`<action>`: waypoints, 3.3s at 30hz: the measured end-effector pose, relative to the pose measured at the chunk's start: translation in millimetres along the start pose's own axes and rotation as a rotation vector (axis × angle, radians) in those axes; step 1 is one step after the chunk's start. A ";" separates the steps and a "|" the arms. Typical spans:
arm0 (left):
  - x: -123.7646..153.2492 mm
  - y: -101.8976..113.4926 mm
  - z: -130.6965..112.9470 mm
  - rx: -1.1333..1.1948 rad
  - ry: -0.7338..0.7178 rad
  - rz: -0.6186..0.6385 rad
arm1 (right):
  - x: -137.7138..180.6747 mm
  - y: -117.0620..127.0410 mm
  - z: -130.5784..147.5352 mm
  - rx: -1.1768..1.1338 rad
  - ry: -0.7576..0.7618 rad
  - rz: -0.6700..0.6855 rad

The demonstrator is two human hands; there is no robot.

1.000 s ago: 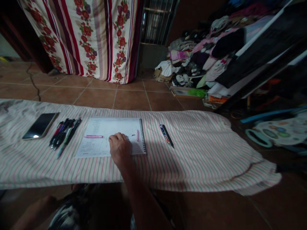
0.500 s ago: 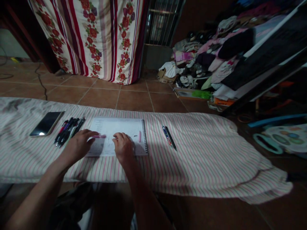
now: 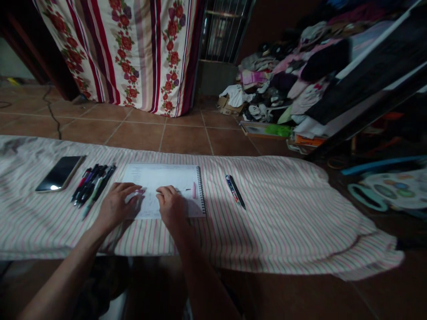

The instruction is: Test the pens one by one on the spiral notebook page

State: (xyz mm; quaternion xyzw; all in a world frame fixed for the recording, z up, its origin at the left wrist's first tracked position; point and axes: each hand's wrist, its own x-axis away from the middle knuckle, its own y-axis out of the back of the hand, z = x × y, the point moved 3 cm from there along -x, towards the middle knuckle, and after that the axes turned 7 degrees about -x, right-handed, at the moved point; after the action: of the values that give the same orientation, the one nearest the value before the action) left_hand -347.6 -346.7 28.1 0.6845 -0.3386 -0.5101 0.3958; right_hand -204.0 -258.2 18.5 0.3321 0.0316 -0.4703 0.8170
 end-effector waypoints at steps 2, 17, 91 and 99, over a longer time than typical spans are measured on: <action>1.8 0.2 -9.2 0.079 -0.004 -0.002 | 0.6 0.1 -0.8 -0.015 -0.015 -0.005; 2.6 -3.4 -42.8 0.130 -0.145 -0.054 | 1.5 0.5 -7.5 -0.167 -0.176 0.058; 2.6 -3.6 -28.7 0.184 -0.061 -0.044 | -17.0 32.8 -14.6 0.265 0.071 -0.160; 2.0 -5.9 -33.7 0.176 -0.068 -0.030 | -16.0 46.6 -31.9 -0.320 -0.279 -0.186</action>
State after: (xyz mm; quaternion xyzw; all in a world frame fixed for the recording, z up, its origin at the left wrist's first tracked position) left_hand -314.2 -339.1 27.7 0.7038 -0.3851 -0.5073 0.3146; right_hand -167.8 -212.3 23.4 0.1257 0.0226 -0.5738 0.8089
